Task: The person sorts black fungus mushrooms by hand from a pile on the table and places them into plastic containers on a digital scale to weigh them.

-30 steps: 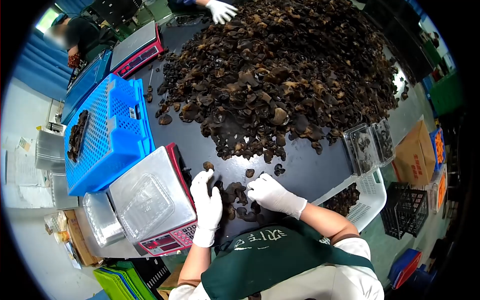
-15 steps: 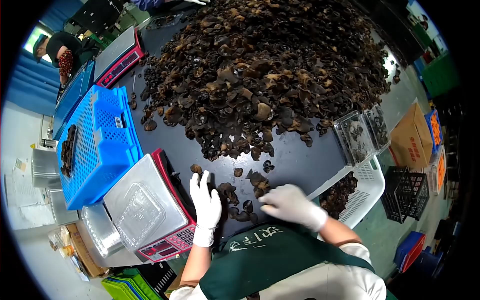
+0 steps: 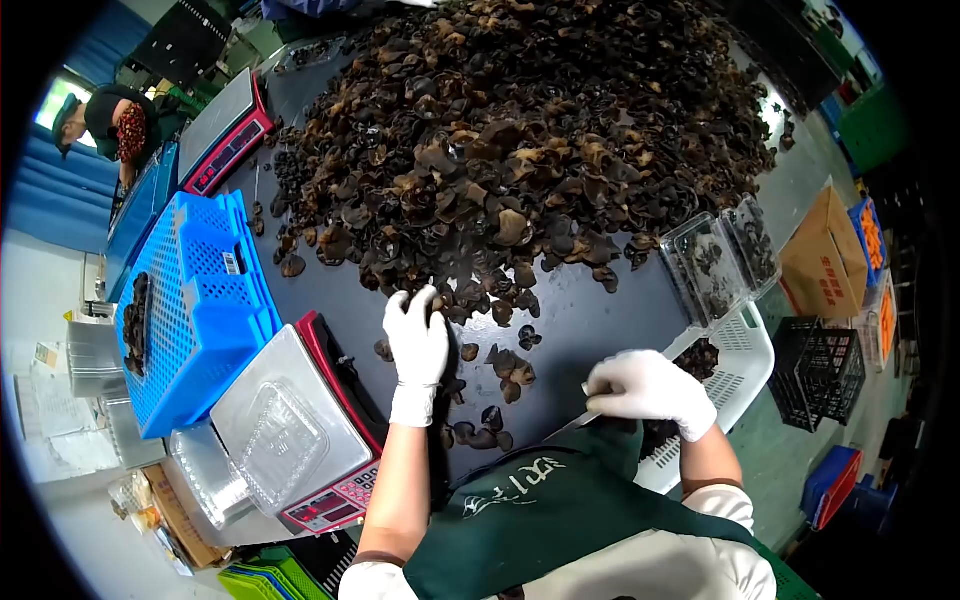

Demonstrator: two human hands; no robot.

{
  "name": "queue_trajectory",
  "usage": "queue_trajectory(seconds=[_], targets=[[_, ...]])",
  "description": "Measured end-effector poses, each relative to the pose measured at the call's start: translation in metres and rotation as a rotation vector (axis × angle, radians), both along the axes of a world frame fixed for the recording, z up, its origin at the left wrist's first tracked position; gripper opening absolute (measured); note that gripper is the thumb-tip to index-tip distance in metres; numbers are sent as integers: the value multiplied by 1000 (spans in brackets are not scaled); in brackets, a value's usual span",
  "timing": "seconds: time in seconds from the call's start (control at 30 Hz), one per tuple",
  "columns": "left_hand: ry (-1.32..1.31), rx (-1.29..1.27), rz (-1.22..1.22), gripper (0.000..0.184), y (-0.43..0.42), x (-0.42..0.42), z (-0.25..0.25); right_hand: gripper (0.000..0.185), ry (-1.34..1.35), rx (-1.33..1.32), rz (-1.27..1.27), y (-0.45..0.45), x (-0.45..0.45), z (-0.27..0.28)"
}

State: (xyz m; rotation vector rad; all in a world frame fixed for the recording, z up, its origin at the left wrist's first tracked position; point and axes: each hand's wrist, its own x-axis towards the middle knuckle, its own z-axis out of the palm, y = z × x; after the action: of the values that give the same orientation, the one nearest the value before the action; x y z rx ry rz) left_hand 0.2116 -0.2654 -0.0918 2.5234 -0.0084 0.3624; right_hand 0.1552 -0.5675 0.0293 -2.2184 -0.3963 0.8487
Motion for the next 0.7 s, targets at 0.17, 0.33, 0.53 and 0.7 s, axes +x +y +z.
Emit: queue_trajectory(seconds=[0.17,0.33,0.53,0.7], targets=[[178,-173,-465,26,-9,-46,14,18,-621,214,-138,39,35,-61],[117,-156,-169,35,13,-84,28,43,-882,26,-197,106,64,-113],[225,-40,162,61,35,-77,-10,36,-720,217,248,129,14,-94],[284,-267,-42,37,13,-100,8,15,-519,322,281,101,-17,-73]])
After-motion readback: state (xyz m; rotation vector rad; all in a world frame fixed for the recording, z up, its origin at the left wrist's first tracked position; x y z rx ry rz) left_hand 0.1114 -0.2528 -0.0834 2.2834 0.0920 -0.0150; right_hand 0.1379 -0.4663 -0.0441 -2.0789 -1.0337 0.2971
